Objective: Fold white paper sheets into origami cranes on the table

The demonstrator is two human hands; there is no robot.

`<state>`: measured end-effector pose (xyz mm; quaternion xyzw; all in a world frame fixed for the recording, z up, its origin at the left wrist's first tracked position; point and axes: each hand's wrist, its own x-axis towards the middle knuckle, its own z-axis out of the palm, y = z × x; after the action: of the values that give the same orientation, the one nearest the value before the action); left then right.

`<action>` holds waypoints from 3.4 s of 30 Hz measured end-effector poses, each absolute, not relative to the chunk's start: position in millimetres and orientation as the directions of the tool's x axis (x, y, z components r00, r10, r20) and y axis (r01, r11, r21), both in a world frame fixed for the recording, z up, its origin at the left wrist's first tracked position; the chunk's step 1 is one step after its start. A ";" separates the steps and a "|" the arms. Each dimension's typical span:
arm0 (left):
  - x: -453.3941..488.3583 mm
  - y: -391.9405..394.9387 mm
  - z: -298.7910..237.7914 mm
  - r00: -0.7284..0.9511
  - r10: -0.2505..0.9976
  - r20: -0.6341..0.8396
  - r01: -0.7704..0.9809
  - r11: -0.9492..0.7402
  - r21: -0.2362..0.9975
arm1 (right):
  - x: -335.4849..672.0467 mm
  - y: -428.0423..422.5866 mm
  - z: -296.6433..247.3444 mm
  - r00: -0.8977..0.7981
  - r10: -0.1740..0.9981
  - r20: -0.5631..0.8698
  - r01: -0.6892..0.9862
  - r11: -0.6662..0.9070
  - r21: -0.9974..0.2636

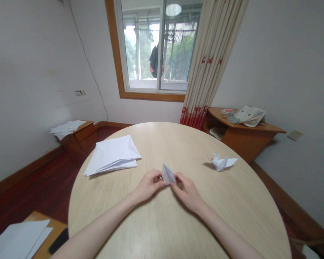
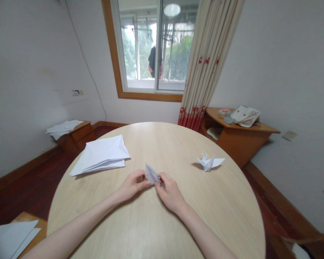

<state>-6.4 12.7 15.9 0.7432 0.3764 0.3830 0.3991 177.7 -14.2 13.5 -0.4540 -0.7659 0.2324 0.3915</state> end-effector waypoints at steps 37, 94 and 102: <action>-6.9 14.2 6.1 0.313 0.893 0.323 0.241 -0.404 0.882 | 175.5 -18.6 18.5 -0.246 0.883 0.399 0.414 0.468 -0.781; 11.7 -13.9 31.0 0.304 0.950 0.072 0.237 -0.149 0.960 | 173.6 -22.2 25.9 -0.271 0.927 0.258 0.353 0.345 -0.869; 8.5 -7.3 29.4 0.223 0.966 0.131 0.173 -0.172 0.970 | 180.7 -11.1 25.8 -0.046 0.988 0.145 0.144 0.150 -0.978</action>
<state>8.5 -7.3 29.4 0.6326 0.4503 0.4309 0.4598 180.7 -11.1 25.8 -0.4881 -0.5799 0.4321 0.4886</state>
